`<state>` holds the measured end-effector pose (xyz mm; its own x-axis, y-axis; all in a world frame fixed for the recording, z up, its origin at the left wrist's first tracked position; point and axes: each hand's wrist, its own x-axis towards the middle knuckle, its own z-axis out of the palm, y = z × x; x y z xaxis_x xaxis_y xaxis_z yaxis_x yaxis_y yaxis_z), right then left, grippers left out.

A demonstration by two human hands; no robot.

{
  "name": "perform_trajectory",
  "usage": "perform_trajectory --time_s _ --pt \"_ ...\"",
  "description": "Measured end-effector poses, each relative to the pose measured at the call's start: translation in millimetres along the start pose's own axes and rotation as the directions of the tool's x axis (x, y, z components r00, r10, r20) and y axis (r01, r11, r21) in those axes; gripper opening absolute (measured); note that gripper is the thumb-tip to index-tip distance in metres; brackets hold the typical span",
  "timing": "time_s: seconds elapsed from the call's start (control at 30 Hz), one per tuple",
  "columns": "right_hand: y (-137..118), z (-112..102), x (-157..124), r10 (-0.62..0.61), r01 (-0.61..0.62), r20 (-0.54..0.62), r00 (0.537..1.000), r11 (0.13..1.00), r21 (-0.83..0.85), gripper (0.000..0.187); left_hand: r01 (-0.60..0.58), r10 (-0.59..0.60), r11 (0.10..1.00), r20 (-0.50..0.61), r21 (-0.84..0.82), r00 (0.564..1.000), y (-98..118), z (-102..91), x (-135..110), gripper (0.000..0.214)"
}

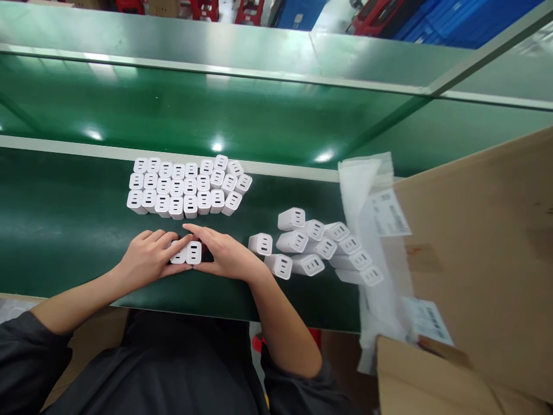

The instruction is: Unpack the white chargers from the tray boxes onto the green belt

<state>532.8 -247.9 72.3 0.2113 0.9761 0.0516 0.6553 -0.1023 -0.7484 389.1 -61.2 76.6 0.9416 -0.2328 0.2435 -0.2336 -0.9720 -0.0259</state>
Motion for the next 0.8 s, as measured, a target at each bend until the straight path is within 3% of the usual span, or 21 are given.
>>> perform_trajectory --time_s 0.17,0.27,0.3,0.33,0.4,0.47,0.53,0.57,0.63,0.7,0.8 --pt "1.1 4.7 3.7 -0.032 0.034 -0.039 0.999 0.998 0.053 0.074 0.040 -0.038 0.997 0.024 -0.066 0.999 -2.1 -2.6 -1.8 0.053" --pt "1.8 5.2 7.5 -0.085 0.114 -0.154 0.984 0.974 0.195 0.069 0.219 -0.214 0.919 0.051 -0.329 0.975 -11.0 -13.0 -4.5 0.055" --pt "1.5 5.1 8.5 -0.096 0.150 -0.217 0.971 0.957 0.247 0.065 0.304 -0.301 0.827 0.084 -0.473 0.950 -14.7 -17.7 -6.2 0.057" --pt "0.4 4.9 9.4 -0.098 0.184 -0.293 0.951 0.941 0.284 0.060 0.380 -0.387 0.680 0.133 -0.627 0.912 -18.0 -22.3 -8.5 0.059" --pt "-5.7 4.9 11.1 -0.080 0.220 -0.428 0.900 0.932 0.289 0.049 0.450 -0.502 0.244 0.285 -0.859 0.817 -22.4 -29.9 -15.3 0.065" --pt "-19.2 5.5 14.4 -0.089 0.214 -0.492 0.866 0.956 0.203 0.042 0.401 -0.526 -0.227 0.458 -0.888 0.717 -22.4 -33.5 -24.9 0.072" --pt "-40.5 7.2 21.2 -0.176 0.216 -0.439 0.881 0.975 0.043 0.046 0.280 -0.508 -0.556 0.587 -0.783 0.631 -18.8 -33.3 -36.4 0.073" --pt "-53.2 8.6 26.4 -0.238 0.236 -0.375 0.896 0.970 -0.053 0.052 0.214 -0.492 -0.660 0.629 -0.720 0.602 -16.4 -32.4 -42.8 0.072" --pt "-80.0 13.3 40.5 -0.353 0.305 -0.206 0.913 0.924 -0.233 0.064 0.087 -0.479 -0.775 0.671 -0.626 0.566 -11.8 -30.5 -56.6 0.071" --pt "-104.6 21.7 58.3 -0.426 0.381 -0.051 0.903 0.852 -0.359 0.069 -0.007 -0.483 -0.824 0.696 -0.567 0.532 -8.2 -30.0 -71.8 0.071" --pt "-133.0 42.7 86.7 -0.479 0.473 0.112 0.871 0.754 -0.456 0.064 -0.155 -0.550 -0.824 0.703 -0.545 0.451 -3.4 -32.7 -97.7 0.068"
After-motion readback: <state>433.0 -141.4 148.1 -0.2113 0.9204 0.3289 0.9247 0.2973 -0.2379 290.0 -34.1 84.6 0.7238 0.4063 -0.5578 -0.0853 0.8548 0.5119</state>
